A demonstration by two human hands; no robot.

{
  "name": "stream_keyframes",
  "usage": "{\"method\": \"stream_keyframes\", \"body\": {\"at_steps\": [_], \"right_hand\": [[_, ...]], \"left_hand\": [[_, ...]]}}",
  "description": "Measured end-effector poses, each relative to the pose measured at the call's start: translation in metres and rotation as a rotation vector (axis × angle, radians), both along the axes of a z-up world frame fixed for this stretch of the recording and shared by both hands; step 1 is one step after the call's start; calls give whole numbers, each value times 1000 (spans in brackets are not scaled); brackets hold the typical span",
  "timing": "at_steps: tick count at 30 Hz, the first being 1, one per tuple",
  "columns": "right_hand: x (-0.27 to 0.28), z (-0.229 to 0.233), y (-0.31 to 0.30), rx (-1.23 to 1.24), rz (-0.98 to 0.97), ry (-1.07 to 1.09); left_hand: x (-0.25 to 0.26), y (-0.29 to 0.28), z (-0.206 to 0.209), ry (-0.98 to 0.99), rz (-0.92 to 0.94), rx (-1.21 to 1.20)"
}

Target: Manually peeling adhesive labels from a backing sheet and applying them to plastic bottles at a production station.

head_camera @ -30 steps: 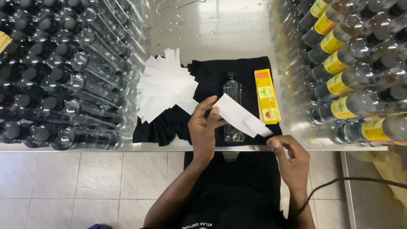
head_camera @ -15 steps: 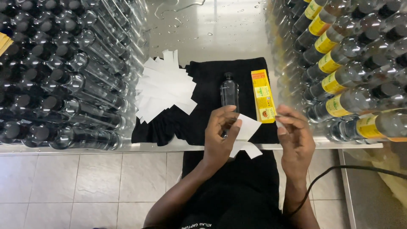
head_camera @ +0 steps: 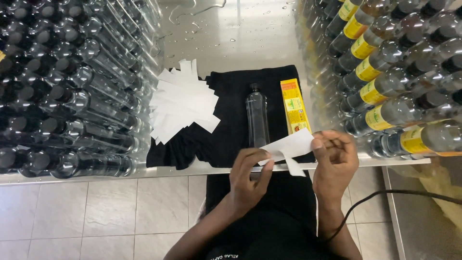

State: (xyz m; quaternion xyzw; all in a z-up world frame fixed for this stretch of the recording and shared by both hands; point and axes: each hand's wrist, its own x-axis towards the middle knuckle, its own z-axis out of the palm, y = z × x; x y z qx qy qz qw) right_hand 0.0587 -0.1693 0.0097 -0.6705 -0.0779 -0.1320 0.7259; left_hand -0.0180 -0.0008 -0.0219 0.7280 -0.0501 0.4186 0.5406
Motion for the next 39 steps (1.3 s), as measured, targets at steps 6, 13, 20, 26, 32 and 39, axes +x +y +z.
{"method": "stream_keyframes", "body": {"at_steps": [6, 13, 20, 26, 32, 39], "right_hand": [[-34, 21, 19, 18, 124, 7], [-55, 14, 22, 89, 197, -46], [-49, 9, 23, -31, 149, 21], [-16, 19, 9, -1, 65, 163], [-2, 9, -4, -61, 15, 0], [-3, -10, -2, -687, 54, -597]], "left_hand": [[-15, -15, 51, 193, -291, -85], [-13, -13, 59, 95, -303, -78], [6, 17, 35, 213, -102, -200], [62, 153, 17, 548, 498, -419], [97, 275, -31, 408, 673, -98], [48, 150, 32, 641, 110, -527]]}}
